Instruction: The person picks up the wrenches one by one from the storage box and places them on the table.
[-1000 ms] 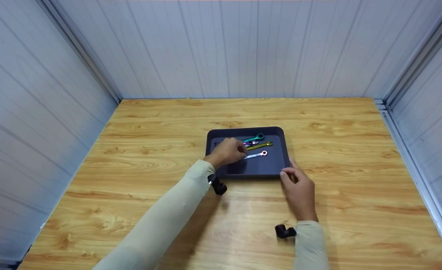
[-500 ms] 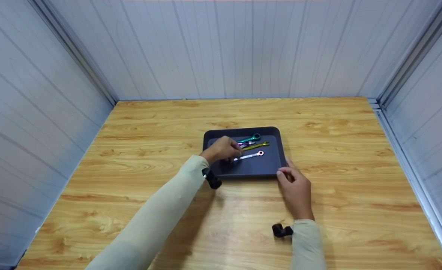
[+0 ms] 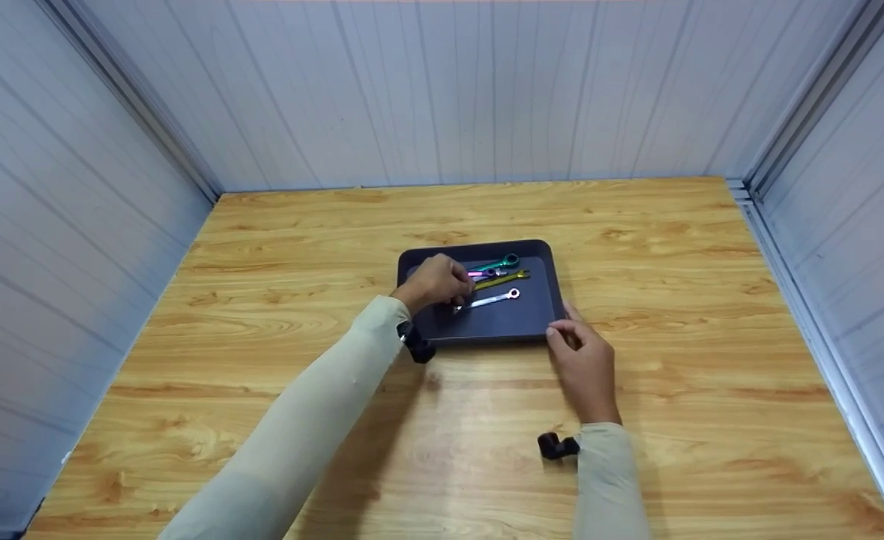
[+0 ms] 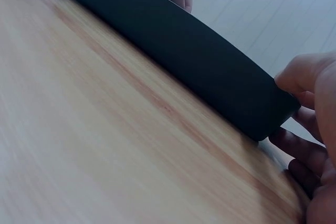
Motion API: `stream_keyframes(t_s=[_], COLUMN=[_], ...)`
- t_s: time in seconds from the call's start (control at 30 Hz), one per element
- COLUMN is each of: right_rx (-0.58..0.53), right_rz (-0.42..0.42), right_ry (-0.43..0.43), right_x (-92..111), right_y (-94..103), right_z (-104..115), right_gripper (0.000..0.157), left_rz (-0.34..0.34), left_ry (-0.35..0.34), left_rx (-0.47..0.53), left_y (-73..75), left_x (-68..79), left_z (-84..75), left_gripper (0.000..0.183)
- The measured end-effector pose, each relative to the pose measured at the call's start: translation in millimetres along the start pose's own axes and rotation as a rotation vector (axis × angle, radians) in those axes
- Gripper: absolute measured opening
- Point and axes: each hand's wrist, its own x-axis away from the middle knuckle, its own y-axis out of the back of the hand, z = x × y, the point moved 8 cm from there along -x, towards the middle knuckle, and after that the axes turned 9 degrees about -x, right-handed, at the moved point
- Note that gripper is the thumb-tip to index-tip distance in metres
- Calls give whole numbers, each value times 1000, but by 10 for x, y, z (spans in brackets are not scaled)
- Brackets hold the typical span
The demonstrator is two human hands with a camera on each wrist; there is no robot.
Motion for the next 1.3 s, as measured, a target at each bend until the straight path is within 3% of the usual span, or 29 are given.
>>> stream_keyframes(t_s=[0.1, 0.23, 0.37, 0.57, 0.8, 1.13, 1.3], right_rx=[-13, -12, -2, -27, -21, -27, -3], right_rz=[4, 3, 2, -1, 4, -2, 3], right_ry=[2, -13, -16, -5, -17, -10, -20], right_x=[-17, -7, -1, -25, -11, -9, 29], right_y=[-2, 6, 1, -1, 14, 10, 8], right_z=[17, 14, 8, 6, 8, 23, -27], right_gripper=[31, 31, 32, 27, 31, 30, 33], left_rz=[-27, -7, 50, 189, 240, 230, 185], left_ry=[-10, -28, -21, -15, -5, 109, 124], left_rx=[-27, -30, 3, 101, 81, 27, -52], left_y=[21, -7, -58, -187, -263, -253, -306], left_x=[-8, -7, -3, -6, -30, -53, -19], left_z=[-30, -70, -70, -95, -116, -151, -136], left_gripper=[12, 11, 9, 8, 8, 14, 18])
